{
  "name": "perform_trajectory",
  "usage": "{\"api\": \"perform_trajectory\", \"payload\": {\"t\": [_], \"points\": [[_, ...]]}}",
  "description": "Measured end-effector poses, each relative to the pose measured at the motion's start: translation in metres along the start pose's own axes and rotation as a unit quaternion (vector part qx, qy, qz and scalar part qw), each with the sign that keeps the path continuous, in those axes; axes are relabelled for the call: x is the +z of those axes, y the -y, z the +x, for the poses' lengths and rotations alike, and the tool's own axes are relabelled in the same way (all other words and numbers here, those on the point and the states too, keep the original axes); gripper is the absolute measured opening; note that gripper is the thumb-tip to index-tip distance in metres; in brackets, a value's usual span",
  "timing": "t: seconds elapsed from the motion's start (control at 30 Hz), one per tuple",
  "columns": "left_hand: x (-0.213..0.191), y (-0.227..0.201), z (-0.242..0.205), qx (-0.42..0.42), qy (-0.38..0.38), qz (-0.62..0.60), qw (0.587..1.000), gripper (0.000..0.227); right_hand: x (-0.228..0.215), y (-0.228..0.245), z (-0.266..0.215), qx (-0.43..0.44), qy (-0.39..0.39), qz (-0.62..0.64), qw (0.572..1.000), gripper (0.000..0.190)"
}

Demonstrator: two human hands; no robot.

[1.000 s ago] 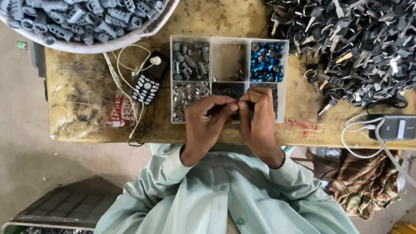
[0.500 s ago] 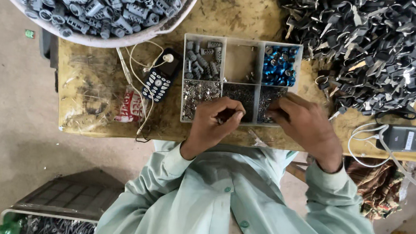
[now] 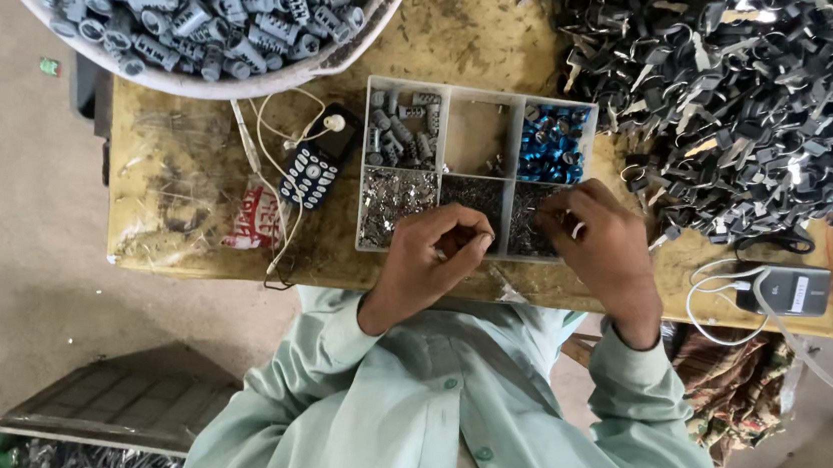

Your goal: The person assembles lock cylinders by hand, inserting small metal pins and springs into a cylindrical housing and then inserting a blue plastic component. The person handles the parts one at a time and places the assembled units into a compartmentalized tray.

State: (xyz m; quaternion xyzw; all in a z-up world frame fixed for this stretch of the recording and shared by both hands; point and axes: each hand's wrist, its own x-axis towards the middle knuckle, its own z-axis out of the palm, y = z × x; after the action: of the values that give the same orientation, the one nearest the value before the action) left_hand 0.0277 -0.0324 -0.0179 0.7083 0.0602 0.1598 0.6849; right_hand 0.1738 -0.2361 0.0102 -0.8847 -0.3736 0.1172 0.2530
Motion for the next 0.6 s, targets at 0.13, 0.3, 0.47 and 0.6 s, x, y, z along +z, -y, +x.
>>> {"api": "perform_trajectory", "payload": {"t": [0.13, 0.3, 0.47, 0.6], "points": [[0.011, -0.004, -0.004, -0.075, -0.001, -0.074, 0.994, 0.012, 0.009, 0.015, -0.007, 0.035, 0.036, 0.346, 0.937, 0.014], [0.012, -0.002, -0.003, -0.191, 0.027, -0.299, 0.934, 0.016, 0.035, 0.043, -0.020, 0.045, -0.028, 0.421, 0.905, 0.014], [0.005, 0.001, -0.003, -0.181, 0.065, -0.280, 0.941, 0.012, 0.031, 0.034, -0.021, 0.048, 0.059, 0.462, 0.884, 0.009], [0.001, -0.002, -0.006, -0.147, 0.070, -0.255, 0.953, 0.011, 0.032, 0.038, -0.022, 0.076, 0.048, 0.522, 0.848, 0.007]]}}
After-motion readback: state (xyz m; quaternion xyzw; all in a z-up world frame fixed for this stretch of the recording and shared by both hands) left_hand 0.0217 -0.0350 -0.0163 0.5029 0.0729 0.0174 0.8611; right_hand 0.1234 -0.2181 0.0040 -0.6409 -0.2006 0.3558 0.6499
